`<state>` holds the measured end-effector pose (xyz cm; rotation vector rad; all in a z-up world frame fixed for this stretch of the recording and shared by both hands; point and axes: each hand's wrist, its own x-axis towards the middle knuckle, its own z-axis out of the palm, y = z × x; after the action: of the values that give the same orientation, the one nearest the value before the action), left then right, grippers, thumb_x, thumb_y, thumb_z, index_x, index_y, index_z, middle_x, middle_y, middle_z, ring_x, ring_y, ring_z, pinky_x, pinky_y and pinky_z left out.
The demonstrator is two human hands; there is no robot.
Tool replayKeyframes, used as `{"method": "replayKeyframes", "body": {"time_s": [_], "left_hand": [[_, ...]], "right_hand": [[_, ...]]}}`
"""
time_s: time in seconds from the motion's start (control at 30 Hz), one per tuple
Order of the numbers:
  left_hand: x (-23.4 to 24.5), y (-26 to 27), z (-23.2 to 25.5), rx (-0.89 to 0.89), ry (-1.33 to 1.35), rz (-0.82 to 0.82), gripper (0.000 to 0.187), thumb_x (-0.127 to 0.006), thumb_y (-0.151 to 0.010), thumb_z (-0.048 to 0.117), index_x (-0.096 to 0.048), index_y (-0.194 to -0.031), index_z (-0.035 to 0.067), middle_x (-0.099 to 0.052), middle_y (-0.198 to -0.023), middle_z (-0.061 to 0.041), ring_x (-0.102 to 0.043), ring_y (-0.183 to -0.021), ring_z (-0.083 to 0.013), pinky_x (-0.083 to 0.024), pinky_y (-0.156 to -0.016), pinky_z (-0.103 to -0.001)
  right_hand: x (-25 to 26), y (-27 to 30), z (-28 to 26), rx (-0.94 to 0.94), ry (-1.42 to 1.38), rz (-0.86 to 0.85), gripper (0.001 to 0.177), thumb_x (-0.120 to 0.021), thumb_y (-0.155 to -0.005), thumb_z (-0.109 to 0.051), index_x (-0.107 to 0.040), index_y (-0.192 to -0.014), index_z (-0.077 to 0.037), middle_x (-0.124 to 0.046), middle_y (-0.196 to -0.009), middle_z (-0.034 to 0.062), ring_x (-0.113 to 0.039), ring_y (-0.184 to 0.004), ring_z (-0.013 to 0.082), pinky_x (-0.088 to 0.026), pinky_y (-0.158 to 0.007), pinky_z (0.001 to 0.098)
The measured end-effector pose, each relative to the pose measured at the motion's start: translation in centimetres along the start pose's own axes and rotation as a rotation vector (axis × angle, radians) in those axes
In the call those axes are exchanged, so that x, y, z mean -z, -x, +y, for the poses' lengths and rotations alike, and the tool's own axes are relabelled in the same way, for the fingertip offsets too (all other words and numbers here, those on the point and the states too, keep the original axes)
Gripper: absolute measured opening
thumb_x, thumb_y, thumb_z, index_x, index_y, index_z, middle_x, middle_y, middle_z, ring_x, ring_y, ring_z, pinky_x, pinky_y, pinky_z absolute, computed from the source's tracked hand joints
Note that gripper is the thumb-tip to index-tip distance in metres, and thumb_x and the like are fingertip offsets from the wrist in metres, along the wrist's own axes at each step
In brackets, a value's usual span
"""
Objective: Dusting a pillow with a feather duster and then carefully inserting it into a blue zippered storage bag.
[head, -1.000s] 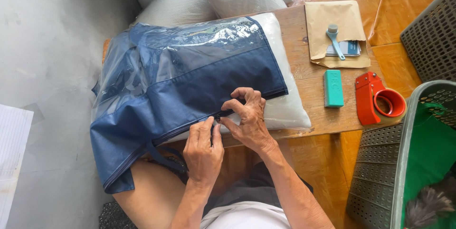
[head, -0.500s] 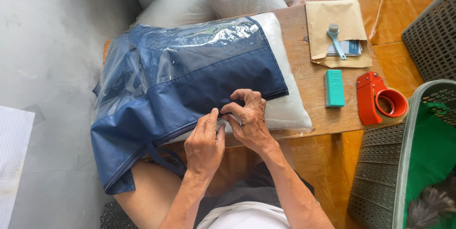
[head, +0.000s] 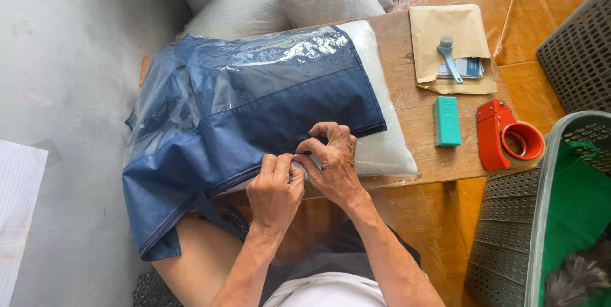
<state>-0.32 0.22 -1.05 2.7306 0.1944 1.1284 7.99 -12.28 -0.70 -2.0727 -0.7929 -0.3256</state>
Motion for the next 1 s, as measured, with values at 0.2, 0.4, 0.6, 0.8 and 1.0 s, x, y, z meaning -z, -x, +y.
{"method": "replayKeyframes", "body": {"time_s": [0.2,0.4,0.6,0.8,1.0], "left_hand": [[1.5,0.9,-1.2,0.053,0.016,0.057,0.018,-0.069,-0.079,0.003,-0.07,-0.093,0.015,-0.055,-0.076,0.002,-0.066,-0.059,-0.0162,-0.055,-0.055,-0.024],[4.9,1.3,1.1,0.162,0.197,0.115,0.036,-0.084,-0.09,0.012,-0.06,-0.112,-0.001,-0.065,-0.101,-0.014,-0.063,-0.083,-0.0258,-0.056,-0.083,-0.037],[4.2,3.8,1.6,0.756,0.557,0.031,0.022,-0.066,-0.097,0.015,-0.065,-0.117,0.005,-0.076,-0.103,-0.007,-0.075,-0.095,-0.0158,-0.059,-0.089,-0.026],[5.5,1.3,2.1,1.092,0.881,-0.026,0.032,-0.067,-0.094,0.026,-0.065,-0.116,0.003,-0.076,-0.091,-0.012,-0.071,-0.074,-0.0181,-0.061,-0.075,-0.027],[5.1,0.8,1.3,0.979,0.994,0.041,0.032,-0.079,-0.085,0.002,-0.054,-0.104,0.004,-0.071,-0.081,-0.013,-0.071,-0.074,-0.0129,-0.058,-0.073,-0.021]], "right_hand": [[-0.5,-0.2,-0.4,-0.039,-0.003,0.03,0.015,-0.081,-0.086,-0.032,-0.068,-0.086,-0.025,-0.05,-0.11,-0.0038,-0.05,-0.113,0.0187,-0.037,-0.095,0.0367],[0.1,-0.4,-1.1,-0.021,0.051,0.033,0.016,-0.082,-0.084,-0.033,-0.071,-0.089,-0.022,-0.055,-0.111,0.0034,-0.049,-0.106,0.0239,-0.035,-0.084,0.0448],[-0.4,-0.1,-1.6,-0.035,0.11,0.057,0.036,-0.086,-0.075,-0.046,-0.066,-0.09,-0.021,-0.054,-0.112,0.0026,-0.048,-0.108,0.0248,-0.034,-0.085,0.0449],[-0.4,-0.1,-1.6,-0.019,0.129,0.067,0.04,-0.08,-0.081,-0.055,-0.065,-0.09,-0.02,-0.052,-0.111,0.0036,-0.047,-0.107,0.0246,-0.034,-0.086,0.0447],[-0.5,-0.1,-1.8,-0.044,0.119,0.069,0.04,-0.083,-0.077,-0.054,-0.065,-0.089,-0.021,-0.053,-0.11,0.0022,-0.047,-0.107,0.0244,-0.035,-0.083,0.0446]]}}
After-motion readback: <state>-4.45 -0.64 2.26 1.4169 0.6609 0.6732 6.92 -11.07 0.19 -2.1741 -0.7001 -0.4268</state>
